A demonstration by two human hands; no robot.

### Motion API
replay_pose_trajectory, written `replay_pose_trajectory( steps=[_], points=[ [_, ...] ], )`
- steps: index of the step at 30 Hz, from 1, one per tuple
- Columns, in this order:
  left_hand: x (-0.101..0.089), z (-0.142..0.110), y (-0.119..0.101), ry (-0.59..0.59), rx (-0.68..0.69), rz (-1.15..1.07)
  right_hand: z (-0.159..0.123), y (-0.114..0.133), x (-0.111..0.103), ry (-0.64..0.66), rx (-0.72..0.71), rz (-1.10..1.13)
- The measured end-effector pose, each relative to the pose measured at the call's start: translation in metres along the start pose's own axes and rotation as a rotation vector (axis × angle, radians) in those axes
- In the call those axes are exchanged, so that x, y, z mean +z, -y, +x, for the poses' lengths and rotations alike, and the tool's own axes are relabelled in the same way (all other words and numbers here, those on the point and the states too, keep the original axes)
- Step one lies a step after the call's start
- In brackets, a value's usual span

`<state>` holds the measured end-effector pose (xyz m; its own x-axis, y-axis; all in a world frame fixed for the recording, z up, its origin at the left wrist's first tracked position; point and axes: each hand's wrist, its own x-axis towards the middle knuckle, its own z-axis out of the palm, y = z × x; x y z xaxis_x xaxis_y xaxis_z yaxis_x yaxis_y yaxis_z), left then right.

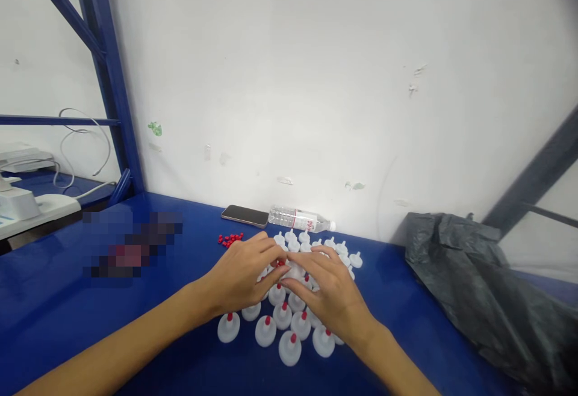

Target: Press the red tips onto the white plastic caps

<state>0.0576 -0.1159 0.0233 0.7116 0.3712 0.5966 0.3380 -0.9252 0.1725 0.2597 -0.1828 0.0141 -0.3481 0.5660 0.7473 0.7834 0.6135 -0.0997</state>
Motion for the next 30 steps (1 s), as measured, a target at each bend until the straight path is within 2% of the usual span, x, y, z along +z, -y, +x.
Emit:
replay_pose_trajectory(
  steps=[3,6,7,10,13,17,20,26,30],
  points=[
    [0.003,0.001,-0.001,0.079,0.058,0.183,0.001,-0.006,0.000,-0.033,-0.075,-0.063],
    [-0.003,0.002,0.002,0.007,-0.022,0.160,0.002,-0.025,-0.010,-0.015,-0.057,-0.204],
    [-0.007,0.003,0.004,-0.034,-0.086,0.132,0.001,-0.034,-0.016,0.002,0.007,-0.250],
    [-0.022,0.004,0.017,-0.111,-0.289,0.099,-0.003,-0.063,-0.038,0.044,0.325,-0.329],
    [-0.030,0.004,0.039,-0.104,-0.417,0.206,-0.009,-0.085,-0.054,0.043,0.465,-0.362],
    [-0.027,0.000,0.066,0.022,-0.531,0.294,-0.010,-0.095,-0.061,0.143,0.519,-0.357],
    [-0.024,-0.003,0.077,0.121,-0.572,0.348,-0.010,-0.097,-0.067,0.248,0.562,-0.373],
    [-0.021,-0.008,0.083,0.229,-0.575,0.339,-0.018,-0.107,-0.085,0.401,0.699,-0.488],
    [-0.020,-0.008,0.083,0.253,-0.568,0.324,-0.026,-0.111,-0.084,0.512,0.727,-0.498]
  ],
)
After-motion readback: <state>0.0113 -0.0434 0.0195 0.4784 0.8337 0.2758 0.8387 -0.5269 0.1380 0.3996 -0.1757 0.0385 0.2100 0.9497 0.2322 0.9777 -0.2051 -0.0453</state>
